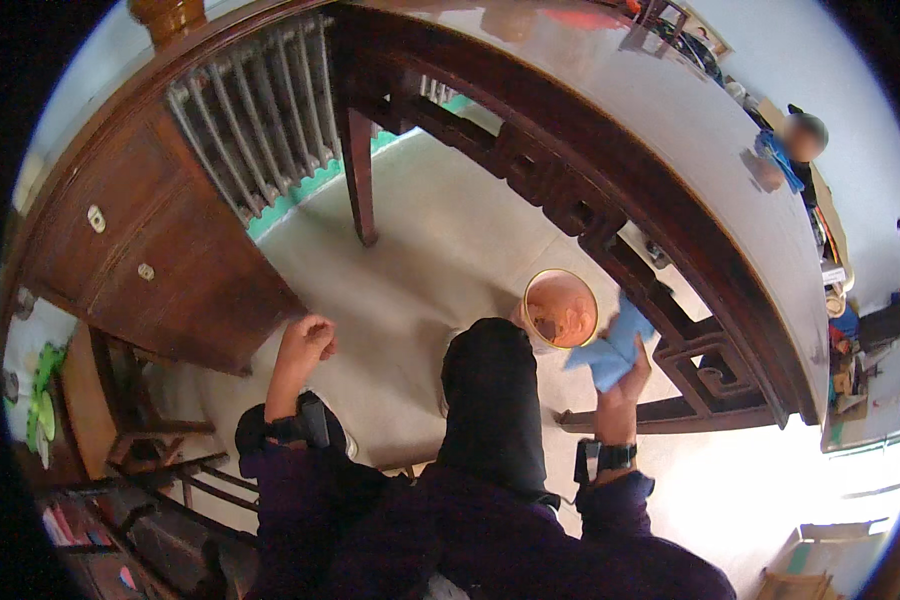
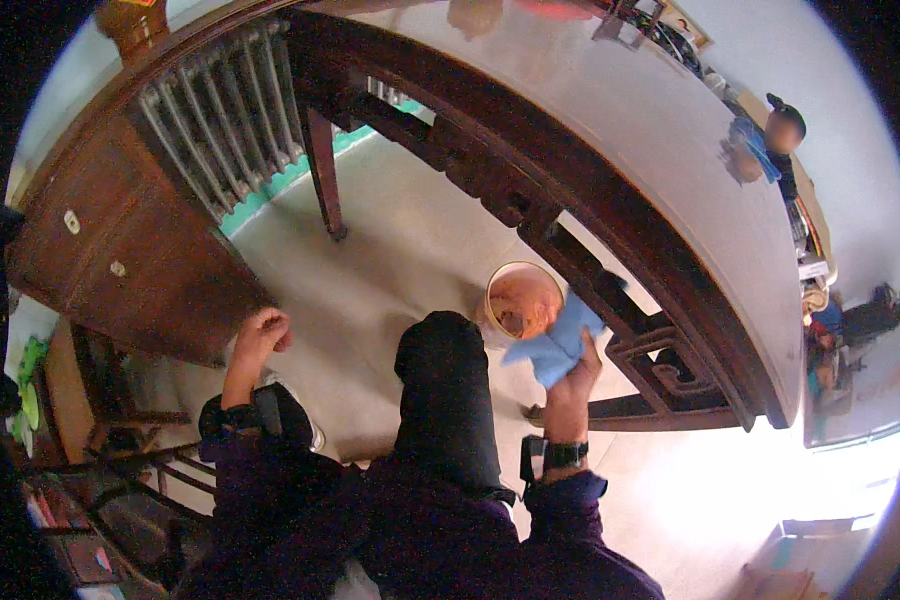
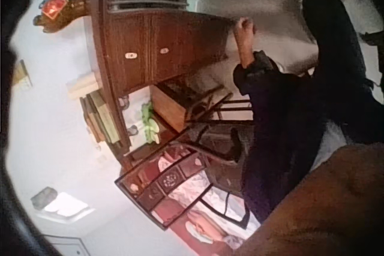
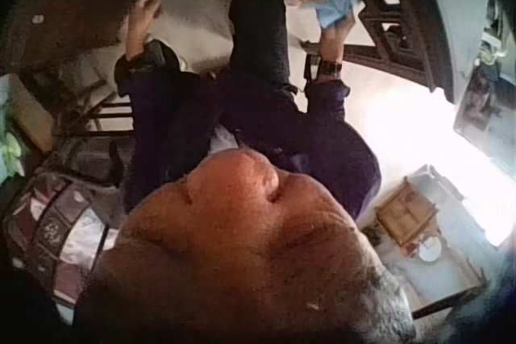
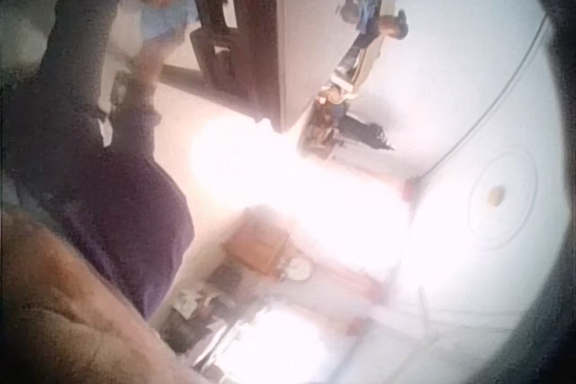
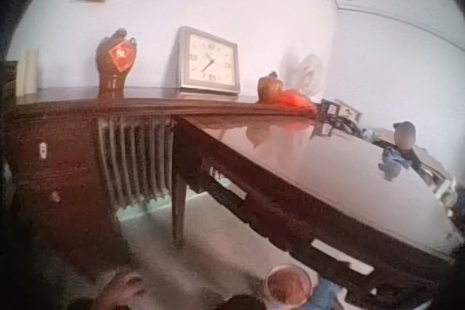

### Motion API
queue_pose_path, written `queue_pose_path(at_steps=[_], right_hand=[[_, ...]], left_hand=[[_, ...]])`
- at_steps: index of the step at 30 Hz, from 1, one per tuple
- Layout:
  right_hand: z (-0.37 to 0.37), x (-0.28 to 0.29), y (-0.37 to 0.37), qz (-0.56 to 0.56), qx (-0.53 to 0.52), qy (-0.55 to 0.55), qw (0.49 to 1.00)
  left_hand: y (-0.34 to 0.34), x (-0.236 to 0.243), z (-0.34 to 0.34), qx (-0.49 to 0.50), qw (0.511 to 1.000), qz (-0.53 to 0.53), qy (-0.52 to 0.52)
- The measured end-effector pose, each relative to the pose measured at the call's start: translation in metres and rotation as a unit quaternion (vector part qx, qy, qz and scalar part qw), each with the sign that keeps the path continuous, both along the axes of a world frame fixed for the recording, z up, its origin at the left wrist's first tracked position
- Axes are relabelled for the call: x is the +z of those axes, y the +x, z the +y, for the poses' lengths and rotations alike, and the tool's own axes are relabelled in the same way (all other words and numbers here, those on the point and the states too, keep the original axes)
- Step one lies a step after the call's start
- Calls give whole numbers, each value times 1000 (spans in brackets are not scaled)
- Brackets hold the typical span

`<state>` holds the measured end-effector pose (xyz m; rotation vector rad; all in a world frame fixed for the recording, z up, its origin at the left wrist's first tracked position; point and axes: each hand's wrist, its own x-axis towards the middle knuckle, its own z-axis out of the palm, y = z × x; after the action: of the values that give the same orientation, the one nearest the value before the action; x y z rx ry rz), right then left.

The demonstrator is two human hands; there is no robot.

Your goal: The person wipes a wooden cabinet and a round table with a blue cloth. They repeatedly wipe the cabinet drawers and the table surface, folding the cloth between passes. The person also wipes the table legs and the area under the table.

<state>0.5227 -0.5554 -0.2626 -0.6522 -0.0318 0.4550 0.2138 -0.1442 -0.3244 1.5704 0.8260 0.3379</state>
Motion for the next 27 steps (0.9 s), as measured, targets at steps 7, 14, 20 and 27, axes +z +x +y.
queue_pose_path(at_steps=[7,14,20,27], right_hand=[[-52,-30,-19,-48,7,90,995],[-107,-66,-19,-15,1,32,999],[-149,-101,-34,95,-162,-99,977],[-161,-36,-48,-35,-152,-58,986]], left_hand=[[-7,-12,7,4,999,-42,-24],[-3,-4,4,7,999,-20,-32],[-5,6,-1,19,999,-29,-42],[-6,5,-3,7,1000,-17,-13]])
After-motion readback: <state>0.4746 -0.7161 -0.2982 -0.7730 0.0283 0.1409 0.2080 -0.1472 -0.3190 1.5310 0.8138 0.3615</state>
